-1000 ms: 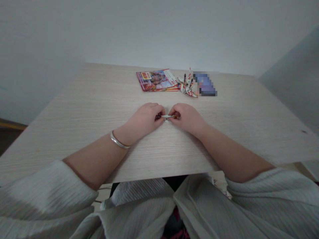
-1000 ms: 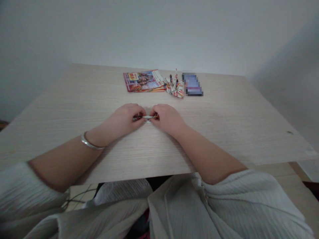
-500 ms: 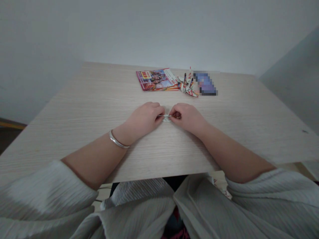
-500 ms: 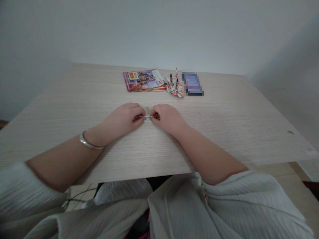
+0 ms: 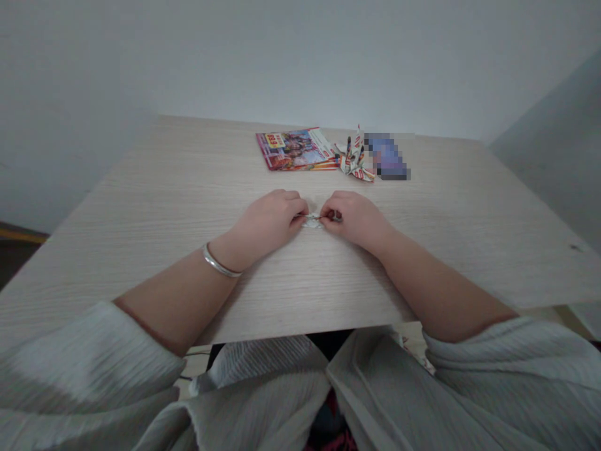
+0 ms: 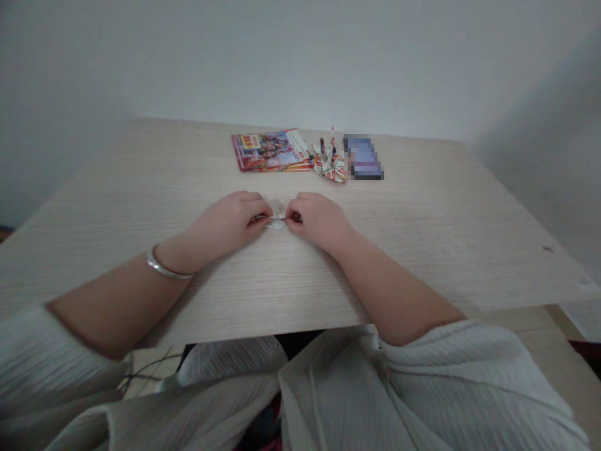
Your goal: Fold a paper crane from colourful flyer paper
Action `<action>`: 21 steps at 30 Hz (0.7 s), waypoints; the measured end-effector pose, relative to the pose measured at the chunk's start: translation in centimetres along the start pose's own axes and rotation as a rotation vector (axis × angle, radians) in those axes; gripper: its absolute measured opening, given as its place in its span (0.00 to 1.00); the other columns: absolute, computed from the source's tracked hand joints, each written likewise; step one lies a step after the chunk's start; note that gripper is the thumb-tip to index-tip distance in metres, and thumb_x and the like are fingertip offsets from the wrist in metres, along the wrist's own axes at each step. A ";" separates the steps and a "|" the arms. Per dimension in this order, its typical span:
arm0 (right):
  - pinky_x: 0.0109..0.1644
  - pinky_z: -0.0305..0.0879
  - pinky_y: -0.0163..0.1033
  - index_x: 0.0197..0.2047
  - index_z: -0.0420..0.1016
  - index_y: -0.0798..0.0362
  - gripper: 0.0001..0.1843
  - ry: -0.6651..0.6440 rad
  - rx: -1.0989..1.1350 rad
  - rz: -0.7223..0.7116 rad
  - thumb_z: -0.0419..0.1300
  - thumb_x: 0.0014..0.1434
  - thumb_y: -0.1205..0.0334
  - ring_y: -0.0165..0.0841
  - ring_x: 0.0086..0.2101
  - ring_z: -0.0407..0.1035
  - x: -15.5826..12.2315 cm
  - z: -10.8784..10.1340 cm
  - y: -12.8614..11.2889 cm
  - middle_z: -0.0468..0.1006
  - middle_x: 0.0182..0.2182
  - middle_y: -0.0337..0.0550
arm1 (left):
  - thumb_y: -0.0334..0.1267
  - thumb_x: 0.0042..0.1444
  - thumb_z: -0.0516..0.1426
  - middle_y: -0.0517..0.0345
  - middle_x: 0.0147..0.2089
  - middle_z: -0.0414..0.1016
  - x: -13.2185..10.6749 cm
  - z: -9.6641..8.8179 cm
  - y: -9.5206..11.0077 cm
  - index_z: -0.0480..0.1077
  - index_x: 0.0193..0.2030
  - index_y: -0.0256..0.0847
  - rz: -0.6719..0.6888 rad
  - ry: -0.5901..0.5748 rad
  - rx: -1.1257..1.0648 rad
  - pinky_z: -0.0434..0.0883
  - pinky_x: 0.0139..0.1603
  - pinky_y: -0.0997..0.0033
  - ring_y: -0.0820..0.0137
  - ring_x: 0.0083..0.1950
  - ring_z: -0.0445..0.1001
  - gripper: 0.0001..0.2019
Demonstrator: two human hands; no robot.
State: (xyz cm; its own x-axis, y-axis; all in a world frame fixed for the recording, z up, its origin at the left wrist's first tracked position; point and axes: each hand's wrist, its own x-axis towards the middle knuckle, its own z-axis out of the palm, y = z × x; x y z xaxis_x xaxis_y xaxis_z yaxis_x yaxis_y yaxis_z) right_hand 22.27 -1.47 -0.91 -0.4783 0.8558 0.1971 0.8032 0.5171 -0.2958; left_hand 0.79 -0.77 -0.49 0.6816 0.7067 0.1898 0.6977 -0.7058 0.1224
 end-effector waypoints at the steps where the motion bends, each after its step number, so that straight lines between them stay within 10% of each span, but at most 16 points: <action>1: 0.44 0.62 0.39 0.38 0.82 0.54 0.05 -0.003 -0.017 0.005 0.63 0.61 0.67 0.34 0.37 0.71 0.0 0.0 0.0 0.80 0.37 0.46 | 0.32 0.66 0.52 0.46 0.43 0.78 0.0 -0.1 0.0 0.77 0.42 0.35 -0.004 -0.002 -0.005 0.73 0.51 0.57 0.57 0.46 0.76 0.11; 14: 0.36 0.58 0.40 0.35 0.81 0.53 0.07 -0.059 -0.173 0.099 0.60 0.58 0.66 0.35 0.36 0.71 -1.1 -2.1 1.9 0.81 0.37 0.45 | 0.33 0.65 0.55 0.47 0.41 0.79 -0.1 -0.3 -0.3 0.78 0.41 0.35 -0.028 -0.002 -0.037 0.72 0.52 0.60 0.59 0.45 0.76 0.09; 21: 0.41 0.64 0.39 0.42 0.81 0.54 0.08 0.083 0.176 0.021 0.65 0.59 0.63 0.32 0.33 0.69 -0.1 -0.6 1.4 0.80 0.38 0.44 | 0.35 0.64 0.57 0.50 0.38 0.79 0.2 0.2 -0.5 0.80 0.40 0.36 -0.047 0.069 -0.143 0.73 0.49 0.61 0.61 0.42 0.76 0.09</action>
State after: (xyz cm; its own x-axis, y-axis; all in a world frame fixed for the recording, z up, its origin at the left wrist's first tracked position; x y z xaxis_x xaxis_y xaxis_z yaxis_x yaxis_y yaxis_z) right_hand 23.69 -0.85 -0.83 -0.4249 0.8661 0.2633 0.7349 0.4999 -0.4583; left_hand 0.62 -0.28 -0.71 0.6288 0.7375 0.2463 0.6865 -0.6753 0.2694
